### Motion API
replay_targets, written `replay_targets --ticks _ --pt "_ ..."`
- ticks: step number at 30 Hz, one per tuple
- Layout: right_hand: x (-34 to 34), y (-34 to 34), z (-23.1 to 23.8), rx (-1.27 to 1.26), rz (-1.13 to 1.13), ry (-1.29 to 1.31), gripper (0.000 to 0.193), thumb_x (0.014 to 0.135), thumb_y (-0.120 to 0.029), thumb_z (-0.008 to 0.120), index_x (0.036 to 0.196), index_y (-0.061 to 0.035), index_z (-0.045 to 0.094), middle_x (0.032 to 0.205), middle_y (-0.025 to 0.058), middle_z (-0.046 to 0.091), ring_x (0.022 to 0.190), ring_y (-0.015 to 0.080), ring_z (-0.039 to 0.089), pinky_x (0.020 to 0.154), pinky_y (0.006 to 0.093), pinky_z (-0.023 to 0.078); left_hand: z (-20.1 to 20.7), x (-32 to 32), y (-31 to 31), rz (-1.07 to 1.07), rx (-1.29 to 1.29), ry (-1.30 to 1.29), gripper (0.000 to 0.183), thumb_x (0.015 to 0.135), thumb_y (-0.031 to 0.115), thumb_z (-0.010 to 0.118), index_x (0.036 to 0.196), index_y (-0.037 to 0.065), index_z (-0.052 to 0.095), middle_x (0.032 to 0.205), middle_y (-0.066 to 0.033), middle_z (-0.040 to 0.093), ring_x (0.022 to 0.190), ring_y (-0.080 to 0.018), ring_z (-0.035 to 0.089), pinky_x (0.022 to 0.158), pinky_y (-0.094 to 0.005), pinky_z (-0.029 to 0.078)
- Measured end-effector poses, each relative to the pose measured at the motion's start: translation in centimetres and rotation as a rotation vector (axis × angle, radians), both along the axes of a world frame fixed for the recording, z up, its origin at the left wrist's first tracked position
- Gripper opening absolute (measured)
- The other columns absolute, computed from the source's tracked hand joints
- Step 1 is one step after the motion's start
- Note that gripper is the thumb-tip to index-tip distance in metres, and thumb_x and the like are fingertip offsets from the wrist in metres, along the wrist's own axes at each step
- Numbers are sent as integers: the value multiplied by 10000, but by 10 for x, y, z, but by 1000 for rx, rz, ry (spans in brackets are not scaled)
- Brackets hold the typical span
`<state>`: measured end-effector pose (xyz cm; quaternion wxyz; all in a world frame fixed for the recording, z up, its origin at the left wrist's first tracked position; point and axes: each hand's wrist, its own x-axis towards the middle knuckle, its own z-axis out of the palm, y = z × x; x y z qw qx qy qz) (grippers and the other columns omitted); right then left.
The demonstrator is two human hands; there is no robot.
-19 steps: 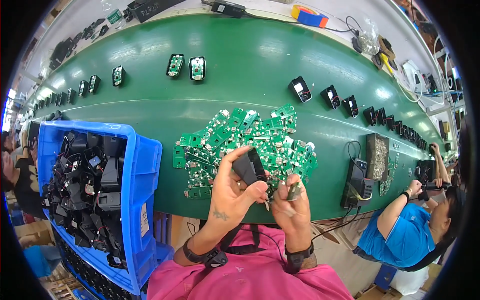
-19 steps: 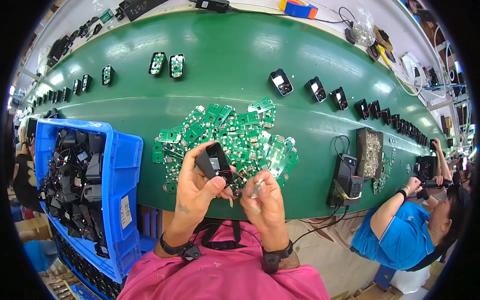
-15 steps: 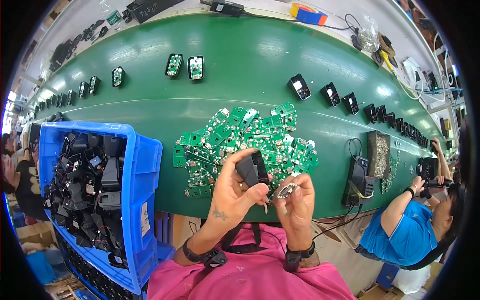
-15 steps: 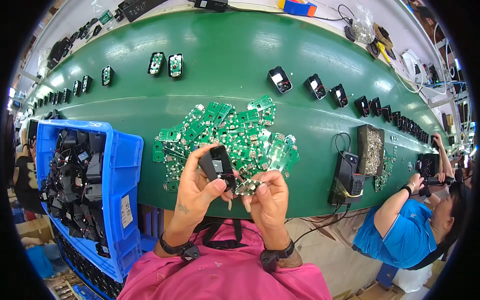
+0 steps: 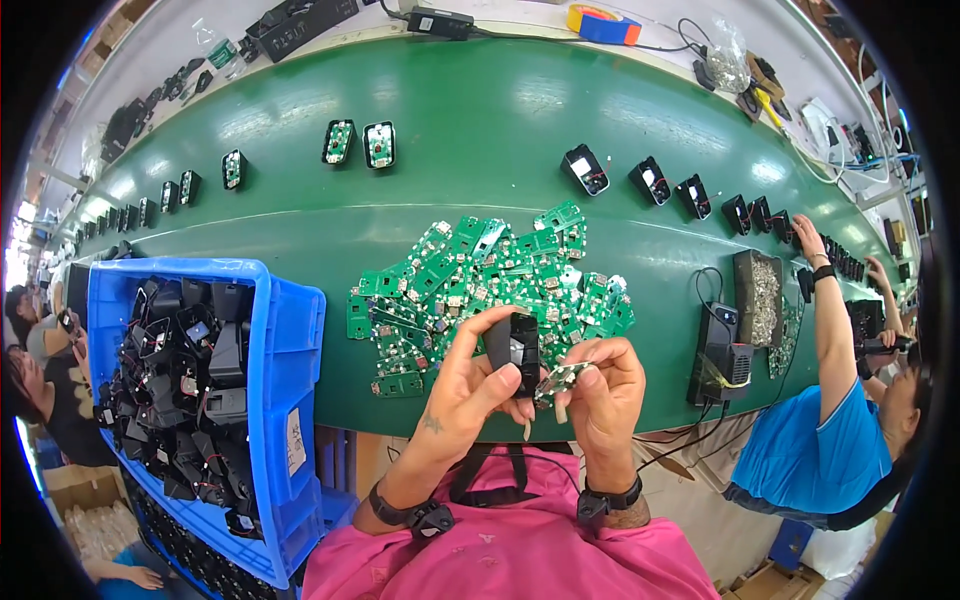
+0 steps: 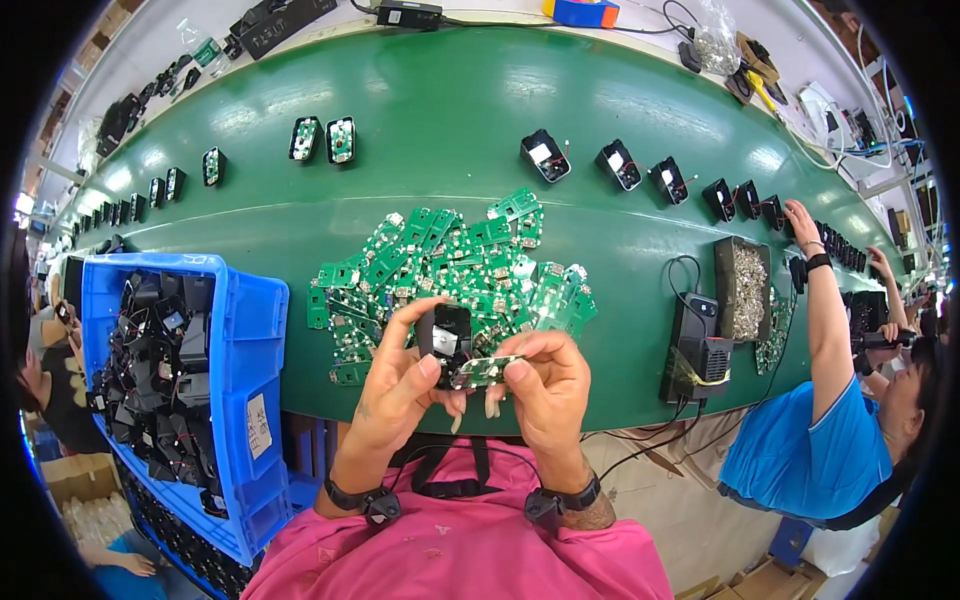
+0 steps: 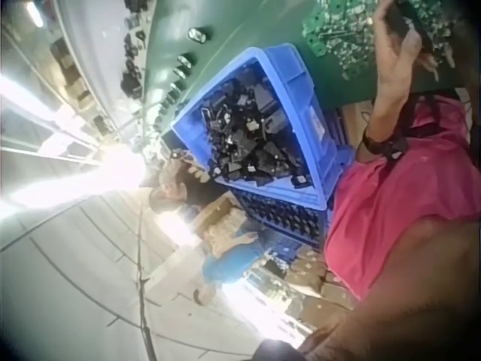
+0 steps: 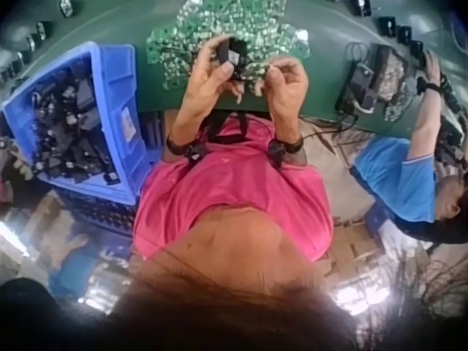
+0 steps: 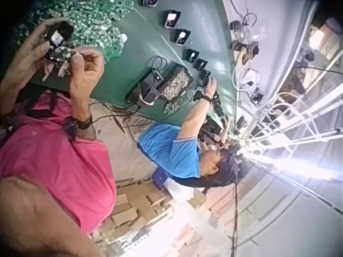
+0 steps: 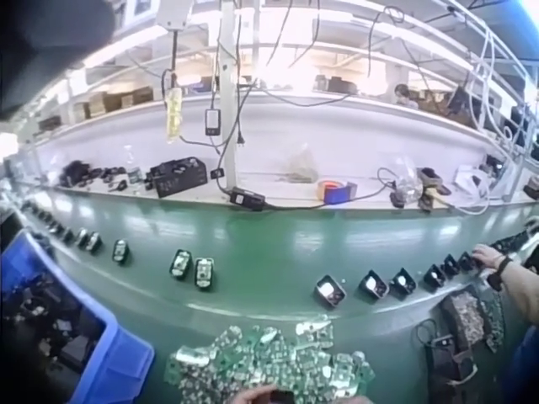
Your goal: Assembling electronic components by fitting printed circuit boards into black plastic housings at a factory workbench.
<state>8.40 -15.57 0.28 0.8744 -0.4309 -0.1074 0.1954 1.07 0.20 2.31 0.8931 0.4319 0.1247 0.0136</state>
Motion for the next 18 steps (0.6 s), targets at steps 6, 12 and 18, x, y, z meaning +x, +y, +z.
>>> replay_targets --ticks 6,12,18 --pt "2 -1 10 56 204 24 168 944 -87 618 950 -8 471 1032 233 653 713 221 690 616 306 592 -12 2 -2 -11 76 2 586 954 167 615 1445 74 310 1063 -141 634 794 -147 642 673 -273 535" --pt "6 -8 12 -13 179 131 166 961 -90 585 1018 -6 454 838 179 663 702 266 711 538 297 582 -3 -2 4 -195 119 -24 580 910 57 639 1431 77 386 1054 -79 619 842 -106 613 686 -256 523" --pt "11 -11 9 176 217 364 187 1006 -212 531 1054 -42 470 663 90 589 546 202 620 443 269 468 3 0 10 -153 164 56 638 870 94 677 1428 40 373 1003 -127 641 774 -135 635 656 -267 548"
